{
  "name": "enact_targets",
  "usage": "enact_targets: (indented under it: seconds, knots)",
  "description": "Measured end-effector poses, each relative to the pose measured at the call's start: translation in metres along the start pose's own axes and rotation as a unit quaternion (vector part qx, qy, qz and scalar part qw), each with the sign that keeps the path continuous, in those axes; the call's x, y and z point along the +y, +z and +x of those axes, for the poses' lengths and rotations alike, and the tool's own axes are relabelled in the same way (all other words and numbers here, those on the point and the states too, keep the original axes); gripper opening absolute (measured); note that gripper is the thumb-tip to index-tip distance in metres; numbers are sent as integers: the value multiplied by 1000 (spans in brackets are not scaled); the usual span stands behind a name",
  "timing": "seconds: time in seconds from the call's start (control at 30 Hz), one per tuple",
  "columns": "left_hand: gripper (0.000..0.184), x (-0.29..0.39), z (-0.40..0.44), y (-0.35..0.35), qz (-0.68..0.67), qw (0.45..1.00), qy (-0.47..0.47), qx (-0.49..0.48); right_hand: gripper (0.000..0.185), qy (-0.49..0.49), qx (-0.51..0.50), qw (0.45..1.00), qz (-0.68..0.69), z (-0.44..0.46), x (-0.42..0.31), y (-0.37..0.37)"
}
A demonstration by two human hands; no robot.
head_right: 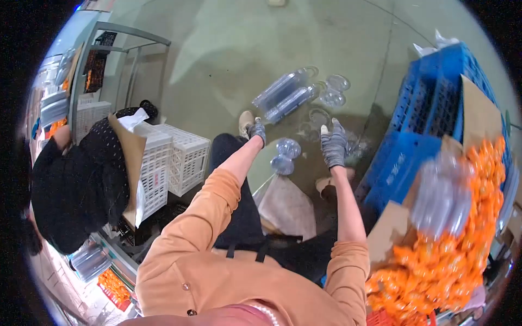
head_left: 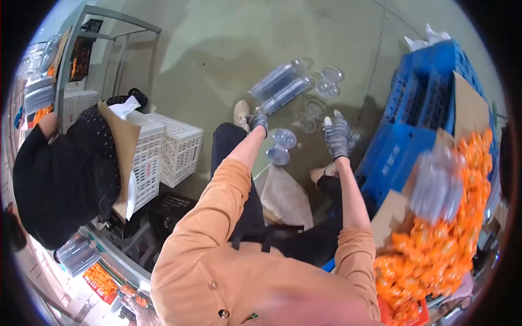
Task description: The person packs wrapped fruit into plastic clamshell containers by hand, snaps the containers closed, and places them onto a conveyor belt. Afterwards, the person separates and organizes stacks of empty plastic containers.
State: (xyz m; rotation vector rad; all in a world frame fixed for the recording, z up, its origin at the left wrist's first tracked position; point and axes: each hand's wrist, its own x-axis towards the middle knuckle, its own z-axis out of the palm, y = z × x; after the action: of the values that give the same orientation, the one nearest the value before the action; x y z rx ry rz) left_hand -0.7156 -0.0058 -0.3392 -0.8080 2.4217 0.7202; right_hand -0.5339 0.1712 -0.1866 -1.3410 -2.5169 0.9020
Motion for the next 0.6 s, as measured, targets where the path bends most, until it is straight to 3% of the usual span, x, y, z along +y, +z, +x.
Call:
enact_targets:
  seconds: [0.03, 0.1, 0.2, 0.27, 0.3, 0.33, 0.37, 0.4, 0.43, 0.5, 0.57, 0.6]
  knots:
    - [83, 1, 14, 11, -21, 999, 38, 28, 47, -3, -13, 1000, 19, 26, 4, 10]
    - [84, 10, 31, 30, -57, 997, 15, 44, 47, -5, -37, 996, 81, 77, 19, 43]
    - [85, 34, 54, 46, -87, 994, -57, 23, 50, -92, -66, 993, 29, 159, 55, 107]
    - [80, 26, 84, 76, -130, 988, -67, 42, 53, -13, -147, 989, 26, 203, 78, 155]
    - [80, 7, 113, 94, -121, 989, -77, 45, 56, -36, -127, 991, 18, 214, 85, 173]
    - [75, -18, 150, 112, -273, 955, -86, -77, 58, -15, -154, 988, 20, 226, 71, 177]
    - [70, -34, 173, 127, -416, 884, -89, -195, 59, 6, -177, 984, 22, 239, 60, 181]
    - [63, 3, 134, 101, -531, 767, -105, -345, 60, 5, -130, 991, 33, 248, 90, 228]
    - [63, 9, 130, 100, -527, 770, -111, -341, 60, 11, -136, 990, 33, 258, 103, 261]
    - [67, 19, 128, 104, -469, 783, -133, -386, 60, 63, -344, 894, 282, 271, 104, 294]
    - [70, 48, 114, 110, -428, 786, -133, -426, 59, -24, -429, 878, 213, 251, 69, 283]
    - [73, 53, 107, 115, -391, 784, -131, -464, 58, -26, -418, 888, 191, 238, 61, 293]
